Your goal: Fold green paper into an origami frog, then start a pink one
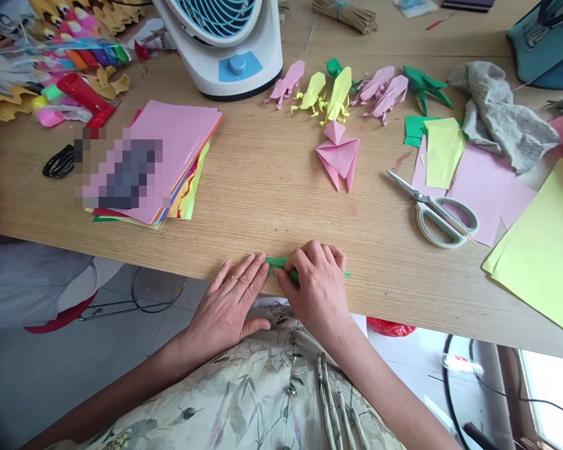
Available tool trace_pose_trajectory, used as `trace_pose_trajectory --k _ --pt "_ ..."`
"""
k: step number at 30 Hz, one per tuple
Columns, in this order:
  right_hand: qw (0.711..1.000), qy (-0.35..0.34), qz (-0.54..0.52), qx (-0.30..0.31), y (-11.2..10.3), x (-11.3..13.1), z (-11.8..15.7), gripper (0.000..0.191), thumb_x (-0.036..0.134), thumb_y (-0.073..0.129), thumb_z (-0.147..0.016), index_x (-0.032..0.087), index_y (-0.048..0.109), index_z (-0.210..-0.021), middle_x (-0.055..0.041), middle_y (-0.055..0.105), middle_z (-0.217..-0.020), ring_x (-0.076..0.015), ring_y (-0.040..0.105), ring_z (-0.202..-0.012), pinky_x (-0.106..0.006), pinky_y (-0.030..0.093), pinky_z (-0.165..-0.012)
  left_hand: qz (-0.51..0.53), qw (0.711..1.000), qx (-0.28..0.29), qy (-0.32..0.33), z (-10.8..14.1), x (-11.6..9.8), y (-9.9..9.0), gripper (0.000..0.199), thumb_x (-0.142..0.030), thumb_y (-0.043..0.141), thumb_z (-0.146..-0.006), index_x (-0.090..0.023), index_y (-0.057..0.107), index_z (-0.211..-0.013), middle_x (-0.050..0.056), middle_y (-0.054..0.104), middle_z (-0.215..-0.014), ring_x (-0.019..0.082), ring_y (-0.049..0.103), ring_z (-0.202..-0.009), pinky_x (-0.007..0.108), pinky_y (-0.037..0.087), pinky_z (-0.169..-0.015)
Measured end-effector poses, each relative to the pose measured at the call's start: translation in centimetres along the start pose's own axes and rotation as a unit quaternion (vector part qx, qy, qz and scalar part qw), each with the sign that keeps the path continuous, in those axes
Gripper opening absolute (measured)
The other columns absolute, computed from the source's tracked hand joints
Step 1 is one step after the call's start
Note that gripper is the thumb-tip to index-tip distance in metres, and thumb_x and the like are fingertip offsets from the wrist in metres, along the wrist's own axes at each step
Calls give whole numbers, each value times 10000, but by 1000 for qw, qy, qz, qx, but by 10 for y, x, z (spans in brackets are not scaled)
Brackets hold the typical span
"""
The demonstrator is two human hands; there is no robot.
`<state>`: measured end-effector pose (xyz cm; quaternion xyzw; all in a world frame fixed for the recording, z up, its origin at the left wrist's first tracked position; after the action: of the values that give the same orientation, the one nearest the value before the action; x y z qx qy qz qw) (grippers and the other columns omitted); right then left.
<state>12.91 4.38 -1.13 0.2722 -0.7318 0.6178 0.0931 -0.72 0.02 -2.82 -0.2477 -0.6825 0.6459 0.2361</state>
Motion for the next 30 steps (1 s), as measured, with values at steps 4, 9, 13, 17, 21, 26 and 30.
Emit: trace_pose_trajectory --k 4,9,13,17,21,26,30 --pt "999 -20 -41 -9 -10 -5 9 91 284 600 -939 213 630 -889 -31 583 -889 -196 549 -889 -394 378 -933 -4 1000 -11 -15 -1 -2 -5 880 -731 235 -919 -125 294 -1555 127 343 -1601 290 335 -1466 502 126 -1231" --pt "998 -31 -32 -44 -21 -11 18 126 225 574 -952 223 658 -857 -29 608 -904 -181 552 -865 -398 394 -930 -6 1000 -11 -16 -2 -2 -4 870 -729 273 -915 -130 332 -1543 117 368 -1590 298 339 -1463 465 194 -1214" --pt "997 -53 -8 -49 -22 -8 20 129 219 574 -953 222 656 -854 -32 621 -926 -184 557 -874 -423 390 -973 -16 1000 -24 -10 -2 -3 -3 886 -757 242 -902 -149 361 -1536 102 370 -1590 317 344 -1458 464 185 -1211" --pt "997 -57 5 -42 -21 -7 20 107 215 580 -948 213 648 -866 -35 623 -929 -190 553 -878 -423 395 -972 -24 999 -25 -7 -3 -6 -4 835 -740 265 -911 -201 352 -1543 102 352 -1599 341 359 -1445 516 200 -1189" --pt "997 -62 7 -40 -21 -5 19 89 187 569 -945 183 646 -989 -68 619 -985 -198 565 -913 -400 416 -932 -11 999 -21 -21 -3 -6 -5 789 -718 268 -928 -214 395 -1521 85 341 -1605 319 339 -1459 525 183 -1198" --pt "993 -105 51 -31 -16 1 22 389 140 554 -938 221 578 -1318 -97 634 -1135 -225 552 -937 -406 416 -865 -4 999 -20 -32 -2 -6 -3 777 -706 306 -934 -204 394 -1521 88 342 -1605 310 322 -1468 535 146 -1213" --pt "977 -200 73 1 -9 12 30 416 148 520 -962 205 553 -1373 -102 622 -1332 -259 548 -1097 -444 397 -947 -11 999 -14 -42 -2 -6 -2 795 -712 365 -916 -204 383 -1527 92 355 -1600 311 307 -1476 522 174 -1209"
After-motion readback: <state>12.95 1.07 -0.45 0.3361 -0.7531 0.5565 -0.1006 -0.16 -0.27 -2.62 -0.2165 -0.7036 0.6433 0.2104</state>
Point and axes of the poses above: each hand's wrist, its own z-axis away from the middle knuckle, its own y-axis out of the palm, x = y × z, the point moved 8 cm from there along -z, towards the middle knuckle
